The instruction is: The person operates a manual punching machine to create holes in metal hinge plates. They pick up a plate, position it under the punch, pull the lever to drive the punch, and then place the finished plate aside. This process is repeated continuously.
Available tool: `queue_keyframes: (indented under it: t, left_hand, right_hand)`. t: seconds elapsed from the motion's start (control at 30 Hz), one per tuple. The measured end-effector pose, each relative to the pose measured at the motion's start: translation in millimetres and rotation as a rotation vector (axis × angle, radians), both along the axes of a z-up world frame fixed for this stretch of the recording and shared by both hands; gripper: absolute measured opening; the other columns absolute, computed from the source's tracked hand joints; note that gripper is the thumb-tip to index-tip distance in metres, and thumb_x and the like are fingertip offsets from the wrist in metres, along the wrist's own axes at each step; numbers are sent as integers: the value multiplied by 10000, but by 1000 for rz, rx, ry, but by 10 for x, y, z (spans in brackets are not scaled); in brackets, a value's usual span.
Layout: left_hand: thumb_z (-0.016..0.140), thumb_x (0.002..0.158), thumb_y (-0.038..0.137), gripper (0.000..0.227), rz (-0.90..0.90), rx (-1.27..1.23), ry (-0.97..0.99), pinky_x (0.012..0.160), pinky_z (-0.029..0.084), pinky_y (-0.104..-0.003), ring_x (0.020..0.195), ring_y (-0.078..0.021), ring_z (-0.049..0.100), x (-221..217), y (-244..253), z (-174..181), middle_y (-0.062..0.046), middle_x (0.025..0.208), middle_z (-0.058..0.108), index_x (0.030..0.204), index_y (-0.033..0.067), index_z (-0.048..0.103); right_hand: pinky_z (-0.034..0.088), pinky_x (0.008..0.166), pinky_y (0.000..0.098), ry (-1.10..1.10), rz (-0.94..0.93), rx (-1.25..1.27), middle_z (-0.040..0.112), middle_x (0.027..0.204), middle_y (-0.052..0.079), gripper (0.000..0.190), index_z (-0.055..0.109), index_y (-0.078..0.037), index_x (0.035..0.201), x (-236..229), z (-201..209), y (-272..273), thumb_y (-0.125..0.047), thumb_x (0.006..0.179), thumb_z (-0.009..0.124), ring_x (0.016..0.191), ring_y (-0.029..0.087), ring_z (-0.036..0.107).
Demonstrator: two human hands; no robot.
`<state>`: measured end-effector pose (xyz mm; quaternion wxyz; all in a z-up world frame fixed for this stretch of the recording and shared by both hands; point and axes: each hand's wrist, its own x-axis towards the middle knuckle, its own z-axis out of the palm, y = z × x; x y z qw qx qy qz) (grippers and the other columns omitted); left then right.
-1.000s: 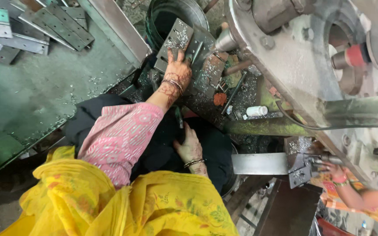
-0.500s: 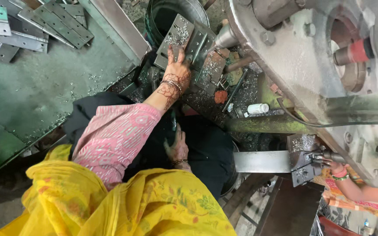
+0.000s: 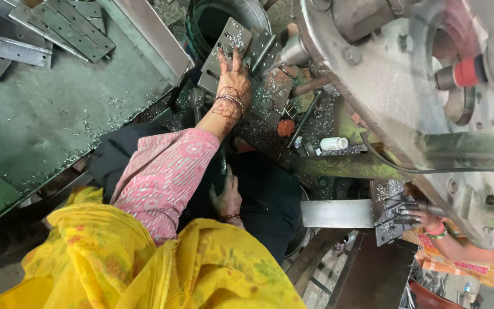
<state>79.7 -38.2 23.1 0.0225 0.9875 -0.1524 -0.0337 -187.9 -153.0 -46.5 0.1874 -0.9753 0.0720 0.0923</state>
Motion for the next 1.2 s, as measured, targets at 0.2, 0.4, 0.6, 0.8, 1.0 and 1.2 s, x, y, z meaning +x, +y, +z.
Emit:
queue_keyframes:
  t: [0.2, 0.4, 0.6, 0.8, 1.0, 1.2]
  left_hand:
    - [532, 956, 338, 563, -4, -29, -64, 1077, 32, -817, 1515, -442, 115, 9, 56, -49, -153, 1597, 374, 1445, 60, 561]
    - [609, 929, 257, 333, 106, -277, -79, 1154, 159, -785, 1509, -390, 290, -59, 454, 218, -68, 1484, 547, 1203, 125, 746]
    - [720, 854, 381, 328, 328, -439, 99, 968, 474, -566, 1229, -368, 570, 264, 1793, 8, -106, 1205, 707, 1090, 156, 751]
    - [648, 897, 308, 305, 642, -57, -72, 992, 356, -725, 1197, -393, 558, 34, 3341, -1344, -129, 1186, 723, 1092, 133, 806]
    - [545, 920, 230, 521, 806, 83, -352, 1066, 195, -796, 1456, -441, 347, -260, 4632, -2190, -167, 1593, 468, 1403, 76, 666]
    - [479, 1101, 155, 382, 726, 45, -353, 1222, 153, -719, 1561, -424, 331, -228, 4885, -2406, -221, 1591, 474, 1365, -54, 658]
  right_hand:
    - [542, 925, 488, -62, -29, 41, 601, 1302, 196, 828, 413, -155, 1515, -81, -407, -94, -331, 790, 773, 1150, 416, 628]
    - [536, 942, 481, -164, 147, 77, 612, 1287, 209, 806, 426, -128, 1501, 96, 10, -211, -339, 800, 763, 1154, 417, 629]
    - [509, 977, 481, 22, 222, -60, 618, 1292, 219, 765, 443, -146, 1497, 376, 683, -301, -380, 835, 746, 1179, 424, 609]
    - [503, 973, 483, 33, 213, -73, 614, 1312, 220, 745, 453, -154, 1493, 374, 839, -202, -381, 846, 744, 1189, 427, 604]
    - [512, 972, 465, 25, 220, -40, 643, 1275, 211, 732, 478, -151, 1483, 379, 831, -234, -346, 834, 754, 1173, 407, 630]
    - [516, 980, 451, 54, 186, -11, 662, 1259, 196, 700, 507, -160, 1466, 372, 905, -216, -322, 830, 750, 1174, 382, 644]
